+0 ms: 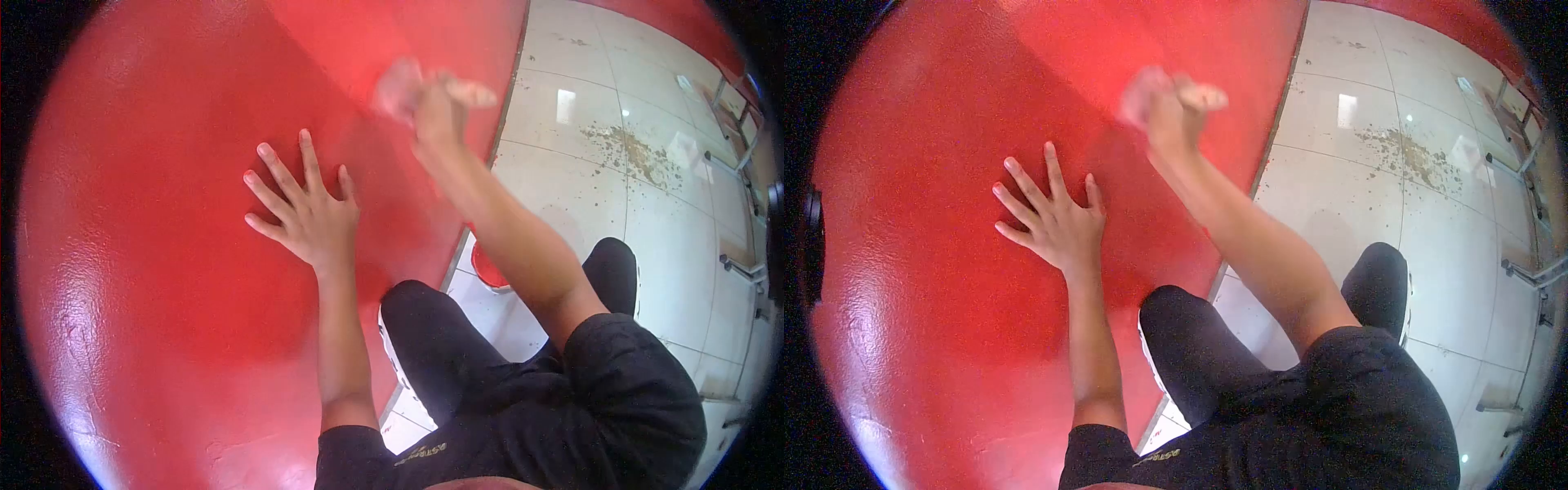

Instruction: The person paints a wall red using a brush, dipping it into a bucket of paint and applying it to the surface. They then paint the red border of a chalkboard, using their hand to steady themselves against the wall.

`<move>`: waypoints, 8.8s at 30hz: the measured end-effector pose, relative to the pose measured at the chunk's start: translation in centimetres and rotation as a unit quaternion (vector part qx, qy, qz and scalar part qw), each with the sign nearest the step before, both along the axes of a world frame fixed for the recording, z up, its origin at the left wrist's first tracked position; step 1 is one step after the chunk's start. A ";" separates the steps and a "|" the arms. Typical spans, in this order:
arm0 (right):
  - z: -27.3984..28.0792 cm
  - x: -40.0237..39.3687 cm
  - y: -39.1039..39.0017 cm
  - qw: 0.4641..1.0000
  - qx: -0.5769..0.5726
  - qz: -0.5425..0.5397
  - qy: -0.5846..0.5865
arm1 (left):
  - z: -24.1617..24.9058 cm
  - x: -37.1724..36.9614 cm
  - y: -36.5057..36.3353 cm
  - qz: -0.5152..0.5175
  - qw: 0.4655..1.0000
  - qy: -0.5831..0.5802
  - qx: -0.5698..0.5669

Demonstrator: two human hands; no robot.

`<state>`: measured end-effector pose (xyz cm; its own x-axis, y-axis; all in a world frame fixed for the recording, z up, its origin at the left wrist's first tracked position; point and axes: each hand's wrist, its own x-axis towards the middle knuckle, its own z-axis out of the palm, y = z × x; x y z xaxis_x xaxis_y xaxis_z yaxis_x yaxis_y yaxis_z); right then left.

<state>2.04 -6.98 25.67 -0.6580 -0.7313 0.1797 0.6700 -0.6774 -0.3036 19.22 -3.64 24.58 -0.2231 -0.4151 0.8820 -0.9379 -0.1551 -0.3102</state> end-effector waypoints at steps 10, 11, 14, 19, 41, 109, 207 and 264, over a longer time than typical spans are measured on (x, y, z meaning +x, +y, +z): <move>-5.2 0.6 -0.2 0.997 0.040 0.072 -0.009 | -0.2 0.0 -0.1 0.023 1.000 -0.005 -0.002; -9.6 0.6 0.1 0.991 0.116 0.052 -0.037 | -0.1 0.0 -0.1 0.021 1.000 -0.006 0.005; -22.3 0.3 1.2 0.956 0.285 0.073 -0.008 | -0.4 0.1 -0.4 0.003 1.000 -0.007 -0.020; -19.9 1.1 -0.5 0.935 0.353 0.024 0.018 | -0.8 0.1 -0.9 0.012 1.000 -0.008 -0.015; -43.6 2.8 -0.9 0.825 0.531 -0.096 0.167 | -1.9 0.1 -1.6 0.046 0.997 -0.052 -0.037; 0.9 -3.8 -6.2 0.990 -0.048 0.103 0.079 | -1.6 0.3 -0.5 -0.028 1.000 0.011 0.006; 27.8 0.4 -3.3 0.922 -0.022 0.252 -0.293 | 23.2 4.0 4.4 0.161 0.921 -0.087 0.345; 27.3 -3.4 -6.1 0.965 -0.037 0.184 -0.181 | 22.9 4.3 4.6 0.139 0.926 -0.072 0.344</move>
